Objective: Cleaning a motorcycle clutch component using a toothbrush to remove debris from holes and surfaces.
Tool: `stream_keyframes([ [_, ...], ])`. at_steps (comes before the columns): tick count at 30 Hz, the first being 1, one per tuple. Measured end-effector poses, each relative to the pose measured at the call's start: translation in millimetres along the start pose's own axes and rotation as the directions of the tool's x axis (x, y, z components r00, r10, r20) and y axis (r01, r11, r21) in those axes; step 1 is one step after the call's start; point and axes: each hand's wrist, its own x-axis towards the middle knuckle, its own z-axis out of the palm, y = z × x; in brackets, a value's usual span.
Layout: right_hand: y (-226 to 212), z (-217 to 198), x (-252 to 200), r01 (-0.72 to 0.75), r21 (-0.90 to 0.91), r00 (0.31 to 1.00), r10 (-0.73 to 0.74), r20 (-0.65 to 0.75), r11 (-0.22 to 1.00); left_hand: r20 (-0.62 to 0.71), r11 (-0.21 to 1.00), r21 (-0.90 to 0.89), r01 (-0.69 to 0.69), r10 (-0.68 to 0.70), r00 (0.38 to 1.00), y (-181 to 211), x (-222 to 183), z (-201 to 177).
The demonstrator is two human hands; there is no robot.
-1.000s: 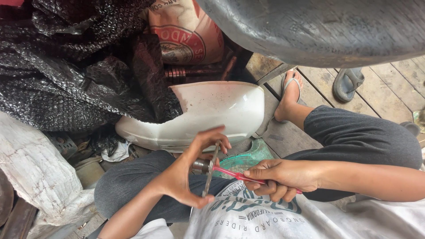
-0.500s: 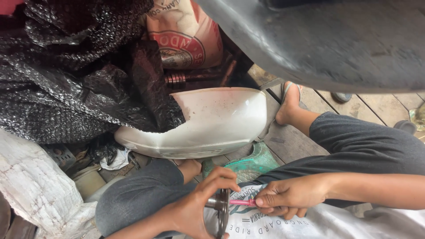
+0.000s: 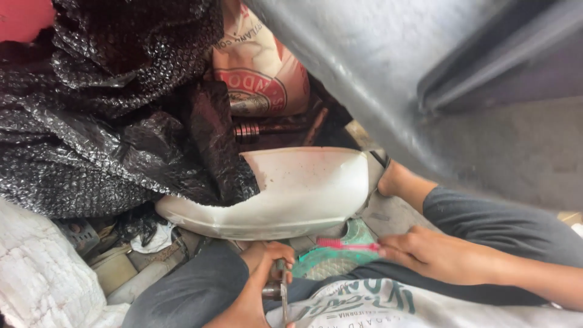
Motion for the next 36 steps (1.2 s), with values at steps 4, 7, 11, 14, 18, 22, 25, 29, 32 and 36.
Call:
stream_keyframes([
  [4,9,2,-2,0.067,-0.247,0.993,-0.090,-0.082,0.967,0.057,0.917,-0.340,0.206,-0.199,0.978,-20,-1,2],
  [7,30,26,3,0.107,-0.531,0.942,-0.256,-0.215,0.841,-0.141,0.758,-0.652,-0.030,-0.082,0.987,-22,7,15],
  [11,40,35,15,-0.157,-0.667,0.929,-0.120,-0.350,0.728,-0.159,0.560,-0.823,-0.092,-0.073,0.985,-23,11,13],
  [14,35,30,16,-0.137,-0.718,0.935,-0.151,-0.321,0.682,-0.142,0.586,-0.806,-0.089,-0.045,0.989,-26,10,15],
  [18,30,27,16,-0.112,-0.697,0.938,-0.155,-0.309,0.708,-0.030,0.577,-0.816,0.035,-0.102,0.994,-26,8,19],
  [22,20,24,17,-0.112,-0.699,0.938,-0.157,-0.309,0.707,0.011,0.601,-0.799,0.039,-0.051,0.999,-31,8,25],
  [25,5,15,14,-0.047,-0.655,0.929,-0.208,-0.306,0.754,0.020,0.652,-0.758,0.032,-0.026,0.999,-33,10,24],
  [29,-3,5,15,0.016,-0.687,0.836,-0.387,-0.389,0.726,0.001,0.684,-0.729,-0.044,0.066,0.998,-33,11,20],
  [32,-26,-10,9,-0.019,-0.799,0.618,-0.621,-0.482,0.601,-0.054,0.699,-0.687,-0.199,0.224,0.973,-26,13,17],
  [36,-47,-20,-3,0.183,-0.620,0.521,-0.610,-0.597,0.763,-0.319,0.711,-0.549,-0.440,0.308,0.896,-13,18,5],
])
